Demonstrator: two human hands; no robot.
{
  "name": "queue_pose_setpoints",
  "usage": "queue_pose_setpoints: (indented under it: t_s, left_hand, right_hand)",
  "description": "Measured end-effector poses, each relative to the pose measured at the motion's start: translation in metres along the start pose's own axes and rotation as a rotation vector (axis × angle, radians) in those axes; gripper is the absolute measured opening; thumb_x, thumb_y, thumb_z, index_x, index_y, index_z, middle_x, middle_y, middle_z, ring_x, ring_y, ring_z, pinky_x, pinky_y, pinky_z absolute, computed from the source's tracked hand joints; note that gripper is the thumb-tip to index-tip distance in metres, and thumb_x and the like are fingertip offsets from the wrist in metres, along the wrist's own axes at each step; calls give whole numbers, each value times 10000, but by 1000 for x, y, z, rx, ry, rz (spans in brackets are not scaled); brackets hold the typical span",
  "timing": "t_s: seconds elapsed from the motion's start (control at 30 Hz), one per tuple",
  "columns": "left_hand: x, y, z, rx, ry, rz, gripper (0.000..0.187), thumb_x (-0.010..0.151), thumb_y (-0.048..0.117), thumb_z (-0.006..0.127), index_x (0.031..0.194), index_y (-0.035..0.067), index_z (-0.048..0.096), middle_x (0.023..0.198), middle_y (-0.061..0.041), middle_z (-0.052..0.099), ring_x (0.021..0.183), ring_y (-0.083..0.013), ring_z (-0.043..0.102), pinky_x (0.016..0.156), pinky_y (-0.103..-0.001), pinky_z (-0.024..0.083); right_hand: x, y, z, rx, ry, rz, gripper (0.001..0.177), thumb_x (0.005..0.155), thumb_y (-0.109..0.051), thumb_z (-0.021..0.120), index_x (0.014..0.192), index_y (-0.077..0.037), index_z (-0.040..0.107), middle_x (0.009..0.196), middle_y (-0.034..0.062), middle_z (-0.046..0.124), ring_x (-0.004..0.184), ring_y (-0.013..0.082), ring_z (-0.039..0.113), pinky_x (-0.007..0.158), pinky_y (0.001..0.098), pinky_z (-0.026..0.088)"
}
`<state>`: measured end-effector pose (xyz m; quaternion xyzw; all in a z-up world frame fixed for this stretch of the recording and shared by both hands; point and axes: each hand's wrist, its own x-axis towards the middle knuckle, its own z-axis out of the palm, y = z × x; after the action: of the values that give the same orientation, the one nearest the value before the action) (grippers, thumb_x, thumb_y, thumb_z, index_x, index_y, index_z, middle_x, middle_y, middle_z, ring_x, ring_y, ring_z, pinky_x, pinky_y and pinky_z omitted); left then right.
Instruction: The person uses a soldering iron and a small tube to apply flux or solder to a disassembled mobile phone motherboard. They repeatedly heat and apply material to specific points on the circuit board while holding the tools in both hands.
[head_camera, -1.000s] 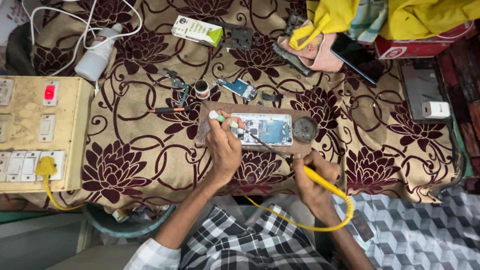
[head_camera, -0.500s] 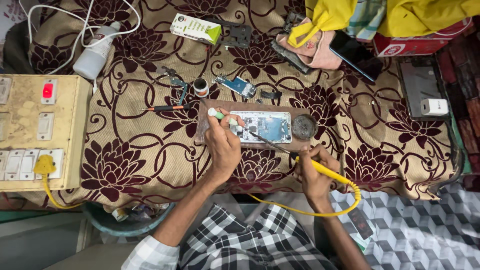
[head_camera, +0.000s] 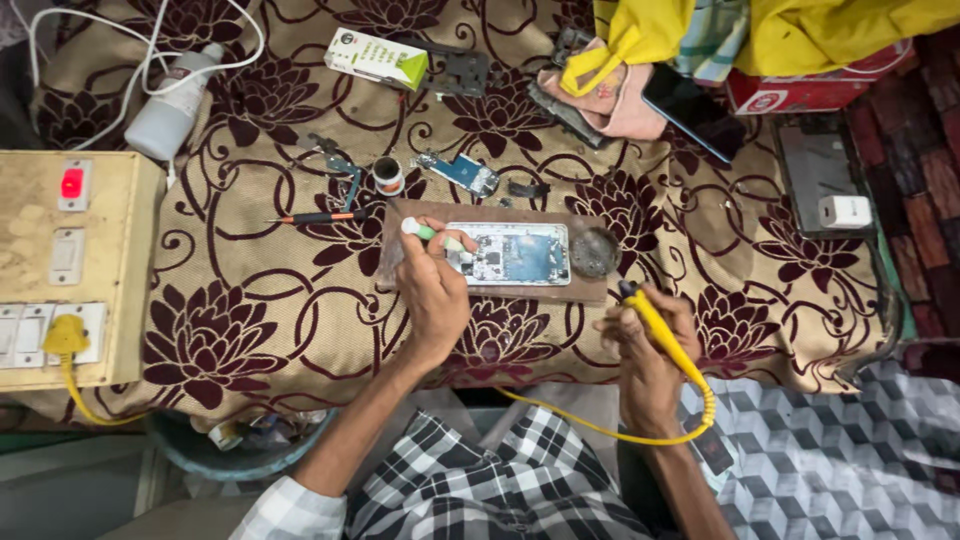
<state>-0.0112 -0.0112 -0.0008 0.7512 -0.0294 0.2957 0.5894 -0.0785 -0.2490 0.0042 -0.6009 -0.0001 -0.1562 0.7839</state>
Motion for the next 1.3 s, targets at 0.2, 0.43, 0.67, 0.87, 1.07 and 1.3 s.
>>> queue_pose_setpoints:
  t_s: [0.2, 0.43, 0.67, 0.87, 1.07, 1.3]
  left_hand:
    - [-1, -6, 3, 3, 31, 154, 184, 1010, -98, 337, 1165, -51, 424, 830, -128, 676, 692, -220, 693, 659, -364, 550]
    - [-2, -2, 0, 78, 18, 94, 135, 1006, -37, 362, 1109, -48, 448, 820, -125, 714, 610, -211, 672, 533, -348, 481]
    - [0, 3, 1, 82, 34, 114, 83, 1104, 20, 383, 1093, -33, 445, 830, -124, 703, 681, -248, 690, 625, -375, 503]
    - [0, 3, 1, 23, 15, 23, 66, 1076, 5, 381, 1093, -37, 429, 831, -135, 704, 696, -254, 704, 634, -369, 515]
    - [0, 4, 2, 35, 19, 44, 66, 1064, -25, 378, 1110, -37, 424, 833, -147, 690, 709, -266, 692, 662, -383, 511]
    - [0, -4, 4, 34, 15, 42, 95, 1090, 24, 361, 1112, -21, 442, 802, -107, 697, 623, -185, 664, 557, -318, 478]
  right_hand:
    - [2, 18, -12, -68, 41, -95, 293, 1103, -225, 557, 1267, 17, 529, 945, 143, 674, 730, 192, 666, 656, 290, 561]
    - [24, 52, -6, -76, 48, -237, 299, 1134, -320, 523, 1095, -24, 514, 751, 80, 582, 528, 129, 570, 443, 256, 489]
    - [37, 79, 7, 42, 84, -247, 254, 1119, -280, 532, 1104, -38, 455, 671, 58, 541, 457, 106, 514, 402, 244, 450]
    - [24, 76, 8, -39, 117, -231, 259, 1136, -290, 539, 1123, -42, 463, 693, 54, 561, 478, 98, 497, 456, 223, 414]
    - [26, 70, 9, -36, 116, -162, 276, 1113, -315, 542, 1138, -60, 439, 681, 46, 575, 477, 103, 529, 433, 213, 415]
    - [29, 70, 7, -88, 90, -152, 284, 1115, -308, 543, 1095, -46, 434, 687, 55, 578, 480, 111, 536, 418, 212, 398]
